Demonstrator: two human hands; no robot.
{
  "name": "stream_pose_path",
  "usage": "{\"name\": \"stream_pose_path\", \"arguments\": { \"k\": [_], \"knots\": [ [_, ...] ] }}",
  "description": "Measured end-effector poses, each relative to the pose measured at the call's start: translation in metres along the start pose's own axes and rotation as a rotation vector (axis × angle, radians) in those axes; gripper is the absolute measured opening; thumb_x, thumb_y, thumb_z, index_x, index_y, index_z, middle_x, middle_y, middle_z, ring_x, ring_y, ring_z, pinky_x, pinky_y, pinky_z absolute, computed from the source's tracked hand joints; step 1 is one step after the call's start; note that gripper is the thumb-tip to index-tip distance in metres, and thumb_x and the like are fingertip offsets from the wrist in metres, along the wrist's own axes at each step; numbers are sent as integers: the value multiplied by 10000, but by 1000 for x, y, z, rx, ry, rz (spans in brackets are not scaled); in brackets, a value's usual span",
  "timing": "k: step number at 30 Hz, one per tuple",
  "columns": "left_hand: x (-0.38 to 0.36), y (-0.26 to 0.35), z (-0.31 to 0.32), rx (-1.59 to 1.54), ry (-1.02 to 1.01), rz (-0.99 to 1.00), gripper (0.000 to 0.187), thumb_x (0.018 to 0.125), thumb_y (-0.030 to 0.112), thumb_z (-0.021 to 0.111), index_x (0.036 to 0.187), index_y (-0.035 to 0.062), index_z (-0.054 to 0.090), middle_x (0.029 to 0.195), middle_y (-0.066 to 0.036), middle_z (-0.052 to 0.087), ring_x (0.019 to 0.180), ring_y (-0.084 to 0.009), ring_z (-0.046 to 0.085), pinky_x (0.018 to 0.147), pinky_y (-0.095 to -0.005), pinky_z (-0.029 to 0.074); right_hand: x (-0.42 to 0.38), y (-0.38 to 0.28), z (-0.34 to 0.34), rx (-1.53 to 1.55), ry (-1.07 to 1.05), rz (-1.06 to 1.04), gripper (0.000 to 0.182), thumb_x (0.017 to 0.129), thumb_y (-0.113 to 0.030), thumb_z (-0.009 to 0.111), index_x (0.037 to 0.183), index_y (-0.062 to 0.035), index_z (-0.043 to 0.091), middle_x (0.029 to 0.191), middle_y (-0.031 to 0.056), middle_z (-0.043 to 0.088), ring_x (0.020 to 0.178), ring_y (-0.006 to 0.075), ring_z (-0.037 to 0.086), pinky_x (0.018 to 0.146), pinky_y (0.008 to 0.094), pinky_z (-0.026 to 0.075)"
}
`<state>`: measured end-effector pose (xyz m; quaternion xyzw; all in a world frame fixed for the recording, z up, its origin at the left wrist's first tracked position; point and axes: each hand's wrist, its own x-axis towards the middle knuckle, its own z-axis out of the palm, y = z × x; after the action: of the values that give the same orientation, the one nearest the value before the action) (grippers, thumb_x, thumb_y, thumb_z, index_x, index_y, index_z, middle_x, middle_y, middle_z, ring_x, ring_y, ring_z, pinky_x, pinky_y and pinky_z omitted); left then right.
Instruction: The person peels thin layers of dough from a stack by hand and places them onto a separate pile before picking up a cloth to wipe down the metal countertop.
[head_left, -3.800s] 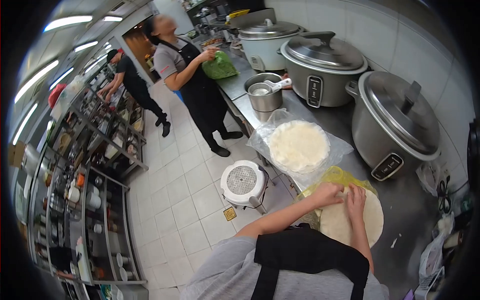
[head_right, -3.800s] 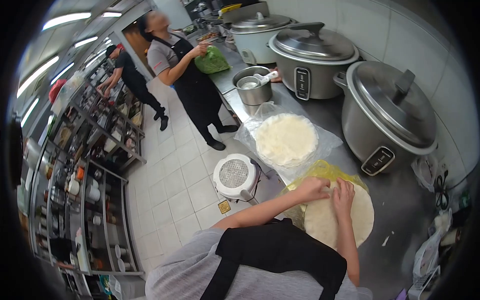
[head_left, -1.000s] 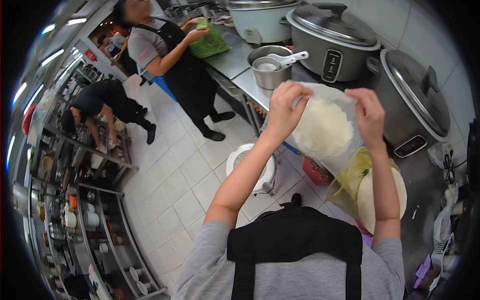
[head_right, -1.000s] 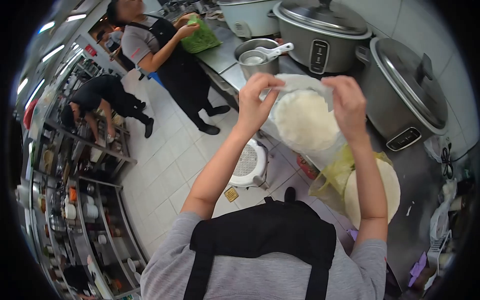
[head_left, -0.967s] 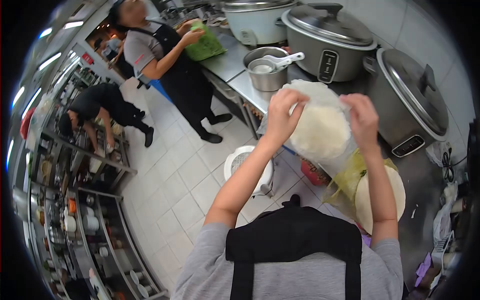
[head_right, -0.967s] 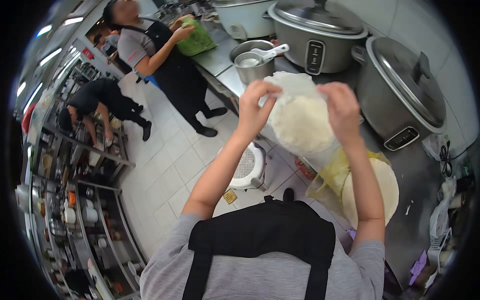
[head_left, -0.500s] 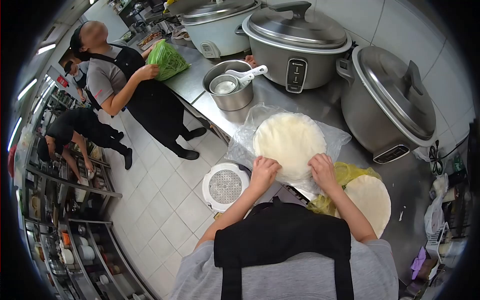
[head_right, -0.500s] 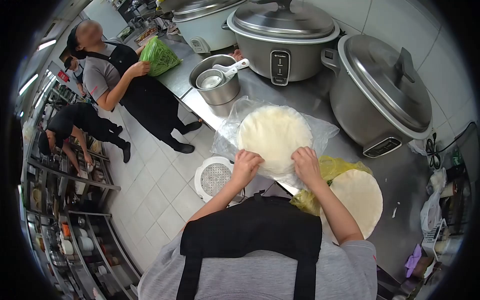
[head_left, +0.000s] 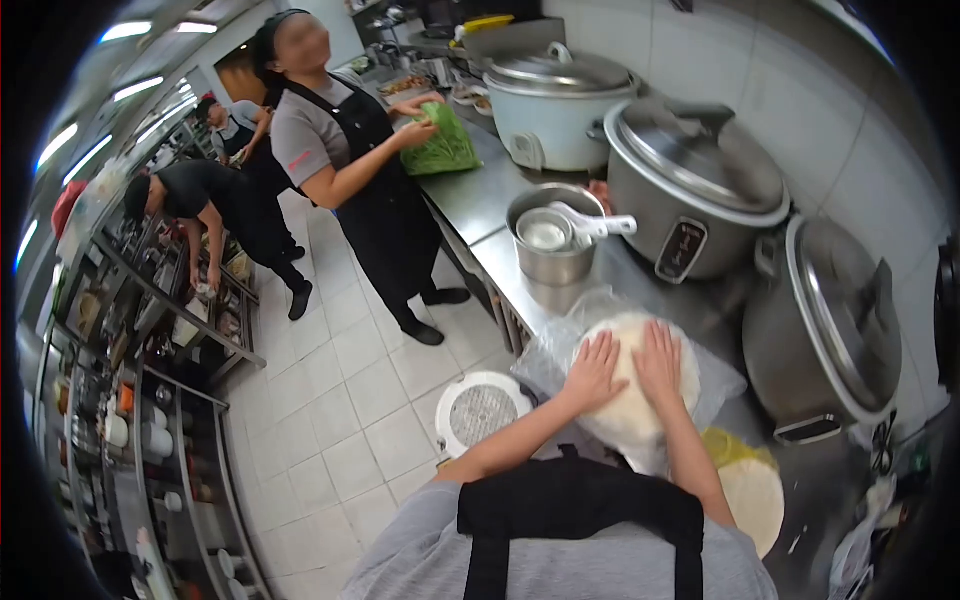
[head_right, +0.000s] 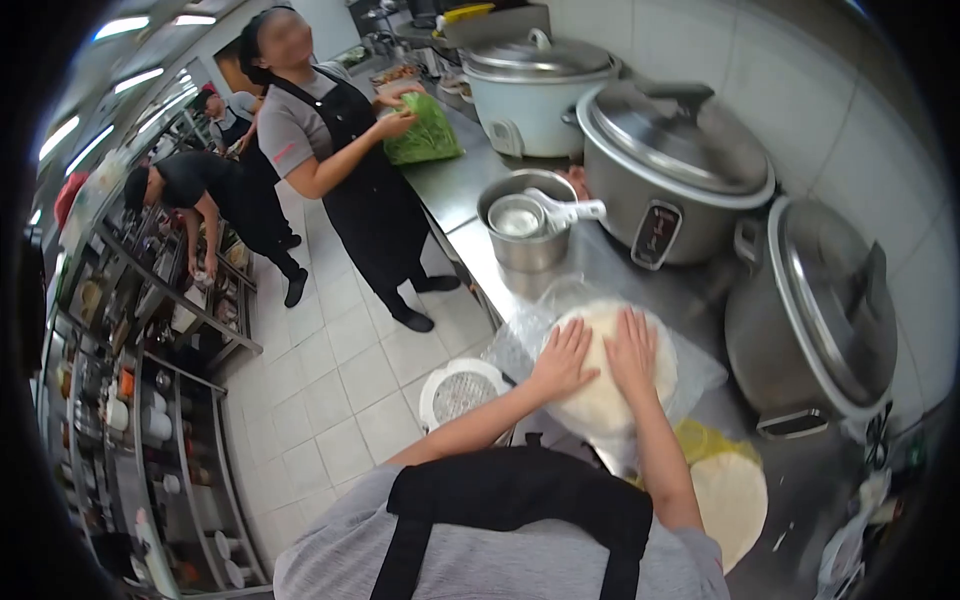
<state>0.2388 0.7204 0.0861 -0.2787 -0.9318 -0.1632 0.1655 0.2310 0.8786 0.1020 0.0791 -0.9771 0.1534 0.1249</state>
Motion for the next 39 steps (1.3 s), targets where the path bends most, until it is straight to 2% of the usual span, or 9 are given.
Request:
{"name": "stream_pose_path", "arguments": {
  "k": [2, 4, 8, 12, 18, 28, 30, 34, 39],
  "knots": [
    [-3, -7, 10, 3, -152, -15, 766, 851, 519, 401, 1346, -51, 276, 1411, -247, 239, 1340, -349, 178, 1070, -490, 159, 11, 14, -1, -55, -67, 43, 606, 853, -286, 495, 1358, -18, 297, 1418, 140, 294, 1335, 300, 214, 1080, 486, 120],
    [-3, -8, 9, 12, -147, -12, 773, 853, 524, 391, 1353, -50, 260, 1415, -246, 228, 1340, -347, 177, 1073, -484, 157, 4, 13, -11, 26, -220, 125, 652, 859, -350, 477, 1378, -18, 263, 1444, 133, 250, 1354, 295, 171, 1088, 486, 85],
    [-4, -6, 4, 29, -180, -8, 781, 858, 529, 382, 1362, -49, 236, 1420, -247, 215, 1342, -344, 176, 1074, -479, 154, 0, 9, -25, -78, 27, 111, 666, 865, -367, 482, 1371, 3, 259, 1457, 135, 218, 1359, 299, 151, 1086, 488, 91],
    [-4, -3, 1, 19, -189, 16, 782, 859, 534, 376, 1363, -48, 236, 1420, -246, 214, 1343, -343, 173, 1077, -477, 147, -14, 28, -10, -42, -122, 253, 678, 858, -356, 496, 1375, 5, 248, 1458, 144, 208, 1362, 298, 141, 1088, 487, 88],
    [-2, -9, 11, -19, -213, -30, 707, 852, 417, 424, 1362, -38, 245, 1422, -252, 210, 1344, -345, 177, 1075, -497, 138, -34, -31, 0, -44, -12, 129, 710, 845, -368, 504, 1374, 22, 234, 1450, 159, 217, 1351, 308, 172, 1081, 505, 114],
    [-1, -12, 9, -34, -186, 17, 642, 858, 330, 429, 1380, 8, 241, 1425, -246, 207, 1342, -346, 174, 1073, -502, 132, -132, -41, -41, -57, -122, 430, 667, 837, -374, 529, 1331, 24, 321, 1425, 163, 268, 1326, 312, 235, 1071, 478, 187],
    [1, -19, 3, -126, -173, 29, 625, 856, 302, 444, 1377, 12, 255, 1426, -240, 210, 1340, -354, 173, 1074, -491, 142, -163, -34, -56, 298, 23, 420, 584, 827, -269, 565, 1298, 19, 374, 1410, 178, 296, 1308, 330, 273, 1070, 419, 224],
    [-23, -24, -18, -632, 38, 15, 566, 856, 180, 485, 1361, 15, 289, 1424, -220, 226, 1333, -363, 174, 1073, -462, 157, -227, -27, -115, 308, 362, 567, 468, 798, -130, 588, 1235, -20, 462, 1365, 189, 368, 1270, 334, 342, 1052, 370, 268],
    [-117, -26, -56, -719, 33, -77, 512, 831, 117, 510, 1313, 16, 368, 1375, -207, 316, 1278, -356, 272, 1048, -430, 206, -321, 30, -153, 190, 659, 819, 380, 791, -95, 597, 1155, -15, 527, 1257, 177, 485, 1193, 315, 431, 1021, 362, 306]
  ]
}}
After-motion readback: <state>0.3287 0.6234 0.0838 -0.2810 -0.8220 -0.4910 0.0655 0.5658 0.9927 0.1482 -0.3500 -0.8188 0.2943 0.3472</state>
